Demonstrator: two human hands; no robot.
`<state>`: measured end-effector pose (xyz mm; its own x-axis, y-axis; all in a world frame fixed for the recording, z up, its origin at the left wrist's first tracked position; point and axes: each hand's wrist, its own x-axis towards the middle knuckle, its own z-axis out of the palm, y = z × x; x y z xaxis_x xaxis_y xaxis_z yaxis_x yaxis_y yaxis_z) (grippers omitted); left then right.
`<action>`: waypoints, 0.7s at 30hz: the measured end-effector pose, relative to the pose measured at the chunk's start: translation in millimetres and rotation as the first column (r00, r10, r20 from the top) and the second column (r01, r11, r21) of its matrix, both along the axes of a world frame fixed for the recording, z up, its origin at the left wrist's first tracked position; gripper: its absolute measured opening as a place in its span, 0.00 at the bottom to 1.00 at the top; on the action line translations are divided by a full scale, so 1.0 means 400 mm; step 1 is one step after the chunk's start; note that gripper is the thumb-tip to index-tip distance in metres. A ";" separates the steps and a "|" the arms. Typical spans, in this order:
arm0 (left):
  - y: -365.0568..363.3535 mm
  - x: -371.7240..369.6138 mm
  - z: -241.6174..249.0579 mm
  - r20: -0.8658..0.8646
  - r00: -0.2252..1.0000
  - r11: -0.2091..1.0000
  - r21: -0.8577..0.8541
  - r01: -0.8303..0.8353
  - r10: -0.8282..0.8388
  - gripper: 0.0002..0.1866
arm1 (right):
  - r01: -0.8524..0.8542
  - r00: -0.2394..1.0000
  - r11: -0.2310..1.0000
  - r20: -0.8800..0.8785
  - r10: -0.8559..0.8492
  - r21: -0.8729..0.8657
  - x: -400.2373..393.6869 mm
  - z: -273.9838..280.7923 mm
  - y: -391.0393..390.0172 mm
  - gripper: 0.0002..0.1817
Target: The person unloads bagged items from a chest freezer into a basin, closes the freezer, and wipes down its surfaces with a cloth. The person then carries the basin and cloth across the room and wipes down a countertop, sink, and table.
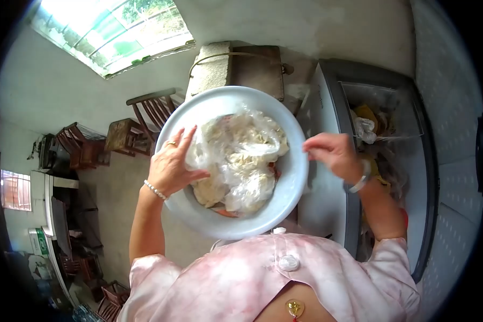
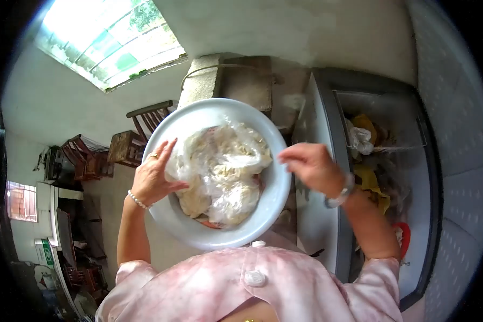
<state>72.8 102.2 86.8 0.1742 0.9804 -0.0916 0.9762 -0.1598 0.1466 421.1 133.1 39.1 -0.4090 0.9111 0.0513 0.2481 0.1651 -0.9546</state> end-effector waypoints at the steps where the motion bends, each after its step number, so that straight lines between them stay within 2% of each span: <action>1: 0.002 -0.003 -0.012 -0.046 0.998 0.999 -0.033 0.029 -0.030 0.54 | -0.126 0.990 0.977 0.093 0.111 0.175 -0.051 0.002 -0.006 0.07; 2: 0.005 -0.002 -0.015 -0.051 0.996 0.997 0.024 0.075 -0.073 0.41 | -0.260 0.958 0.908 0.203 0.201 0.328 -0.097 -0.002 -0.010 0.07; 4: 0.044 -0.045 -0.072 -0.011 0.999 0.999 0.023 0.033 -0.033 0.21 | -0.305 0.946 0.910 0.203 0.254 0.280 -0.178 -0.021 -0.015 0.08; 5: 0.060 -0.071 -0.101 0.137 0.985 0.963 0.260 0.066 -0.104 0.06 | -0.283 0.949 0.927 0.209 0.234 0.245 -0.207 -0.034 -0.012 0.08; 6: 0.069 -0.082 -0.097 0.275 0.959 0.952 0.305 -0.024 -0.063 0.05 | -0.242 0.963 0.951 0.171 0.211 0.194 -0.231 -0.043 -0.007 0.08; 7: 0.079 -0.097 -0.103 0.530 0.846 0.960 0.264 -0.091 -0.066 0.06 | -0.203 0.974 0.969 0.133 0.185 0.139 -0.252 -0.051 0.000 0.08; 8: 0.082 -0.110 -0.110 0.744 0.666 0.968 0.206 -0.143 -0.059 0.06 | -0.165 0.983 0.983 0.097 0.157 0.081 -0.267 -0.053 0.008 0.09; 9: 0.068 -0.093 -0.061 0.834 0.549 0.987 0.043 -0.157 0.051 0.08 | -0.211 0.960 0.977 0.192 0.206 0.010 -0.276 -0.045 0.021 0.21; 12: 0.053 -0.080 -0.028 0.857 0.515 0.996 0.046 -0.070 -0.003 0.08 | -0.206 0.974 0.965 0.130 0.186 0.160 -0.344 -0.016 0.022 0.40; 13: 0.040 -0.058 -0.002 0.781 0.622 0.993 0.110 -0.042 -0.060 0.08 | -0.212 0.974 0.954 0.132 0.187 0.213 -0.367 -0.016 0.022 0.47; 14: 0.030 -0.039 0.019 0.748 0.651 0.987 0.161 0.011 -0.129 0.07 | -0.207 0.975 0.941 0.139 0.176 0.266 -0.390 -0.027 0.025 0.54; 16: 0.021 -0.004 0.054 0.753 0.606 0.965 0.234 0.118 -0.257 0.07 | -0.127 0.992 0.851 0.068 0.107 0.509 -0.457 -0.097 0.047 0.52; 18: 0.011 0.032 0.092 0.686 0.619 0.922 0.325 0.209 -0.382 0.08 | -0.276 0.955 0.937 0.172 0.241 0.215 -0.463 0.009 0.026 0.44; 20: 0.012 0.061 0.103 0.686 0.582 0.899 0.359 0.252 -0.437 0.09 | -0.277 0.949 0.947 -0.109 0.297 0.162 -0.445 0.026 0.024 0.34; 21: 0.011 0.075 0.112 0.645 0.599 0.879 0.385 0.282 -0.474 0.10 | -0.331 0.926 0.937 -0.154 0.345 0.111 -0.431 0.037 0.017 0.29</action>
<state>102.6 106.6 131.4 0.4494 0.7836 0.4290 0.4300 -0.6106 0.6650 248.7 139.9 53.9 -0.6710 0.7097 0.2144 0.0007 0.2898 -0.9571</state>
